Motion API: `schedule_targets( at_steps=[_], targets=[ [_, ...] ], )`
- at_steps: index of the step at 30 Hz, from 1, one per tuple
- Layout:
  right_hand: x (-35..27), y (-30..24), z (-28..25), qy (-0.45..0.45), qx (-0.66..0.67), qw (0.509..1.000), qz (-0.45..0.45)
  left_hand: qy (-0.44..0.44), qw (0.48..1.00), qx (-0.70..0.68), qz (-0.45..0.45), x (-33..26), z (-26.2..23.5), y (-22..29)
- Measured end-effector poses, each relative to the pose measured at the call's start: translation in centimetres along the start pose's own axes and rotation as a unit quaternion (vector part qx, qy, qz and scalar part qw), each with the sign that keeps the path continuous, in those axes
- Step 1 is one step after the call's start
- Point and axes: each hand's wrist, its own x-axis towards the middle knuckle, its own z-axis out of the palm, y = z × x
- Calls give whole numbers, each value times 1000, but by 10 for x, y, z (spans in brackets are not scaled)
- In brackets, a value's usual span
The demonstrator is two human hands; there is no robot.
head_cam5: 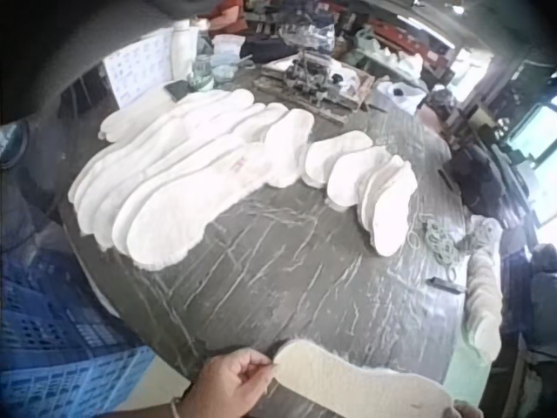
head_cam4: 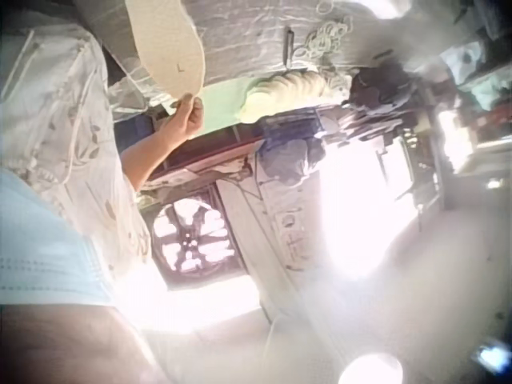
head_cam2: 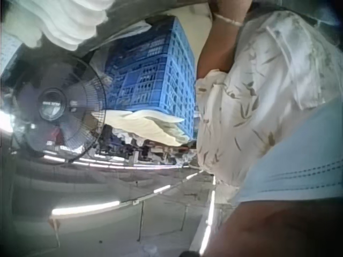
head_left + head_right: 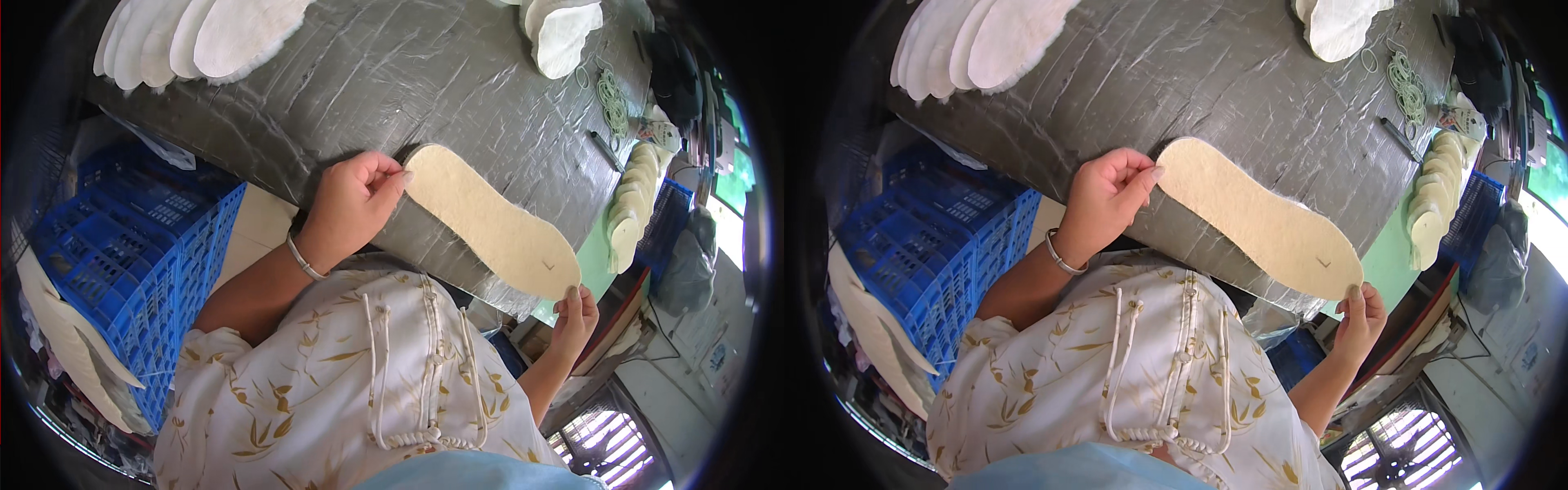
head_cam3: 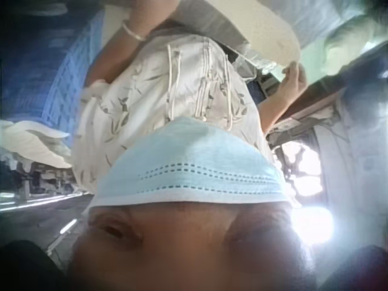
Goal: Assemble shoe insoles by aligning and folding components.
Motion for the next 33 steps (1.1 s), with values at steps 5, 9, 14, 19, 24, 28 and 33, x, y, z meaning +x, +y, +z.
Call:
schedule_targets(
  at_steps=[5,9,14,19,24,28,33],
  targets=[
    [0,6,-5,-17,33,999,5,-12,1000,22,-6,1,-2,2],
    [3,13,-10,-31,59,998,19,-12,1000,29,-2,1,-2,3],
    [4,16,-10,-35,67,997,31,-20,999,38,-4,2,-3,2],
    [6,17,-11,-60,74,995,30,-13,999,41,-2,2,-2,3],
    [6,18,-12,-60,67,995,32,7,1000,29,5,4,1,5],
    [8,19,-12,-63,71,995,35,5,1000,14,-19,4,1,10],
    [9,22,-9,-76,74,994,37,8,999,19,-25,3,0,11]
  ],
)
